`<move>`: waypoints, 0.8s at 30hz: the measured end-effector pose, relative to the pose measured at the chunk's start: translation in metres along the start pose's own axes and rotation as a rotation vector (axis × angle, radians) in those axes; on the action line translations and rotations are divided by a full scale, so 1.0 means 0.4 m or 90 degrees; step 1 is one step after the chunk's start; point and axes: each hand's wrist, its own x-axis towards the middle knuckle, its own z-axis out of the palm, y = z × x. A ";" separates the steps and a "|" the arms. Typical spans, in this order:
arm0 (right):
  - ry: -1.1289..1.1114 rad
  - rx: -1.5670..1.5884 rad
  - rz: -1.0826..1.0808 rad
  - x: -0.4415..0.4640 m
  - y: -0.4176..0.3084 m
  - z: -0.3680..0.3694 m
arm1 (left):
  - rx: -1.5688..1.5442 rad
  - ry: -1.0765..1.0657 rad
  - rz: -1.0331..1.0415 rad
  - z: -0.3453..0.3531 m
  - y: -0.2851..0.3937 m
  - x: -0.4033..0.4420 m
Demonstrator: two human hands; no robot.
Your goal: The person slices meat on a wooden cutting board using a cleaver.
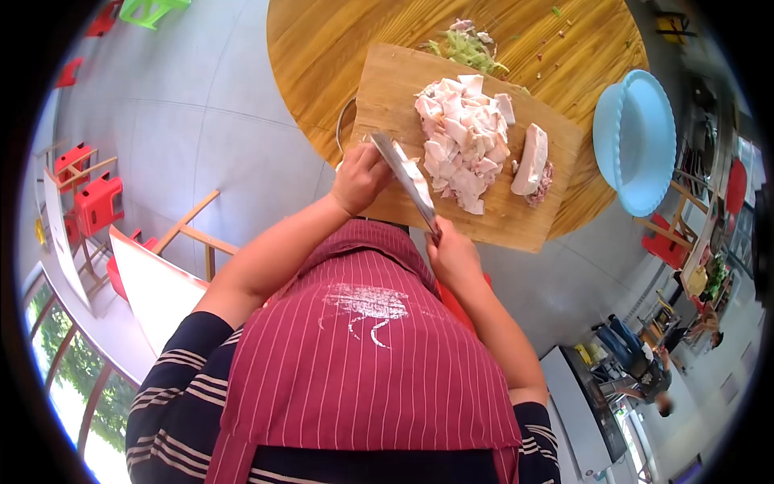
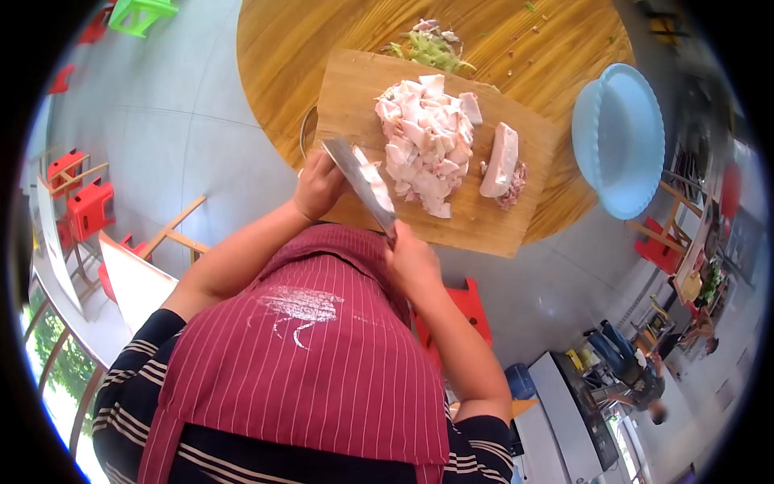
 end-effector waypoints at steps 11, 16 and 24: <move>0.083 0.074 -0.119 0.214 -0.054 0.047 | 0.015 -0.018 -0.028 -0.005 -0.009 -0.004; 0.082 0.211 -0.054 0.190 0.003 -0.048 | -0.023 0.004 0.008 -0.005 -0.009 -0.004; 0.067 0.047 -0.038 -0.013 -0.007 0.017 | -0.034 -0.034 -0.005 -0.011 -0.014 -0.011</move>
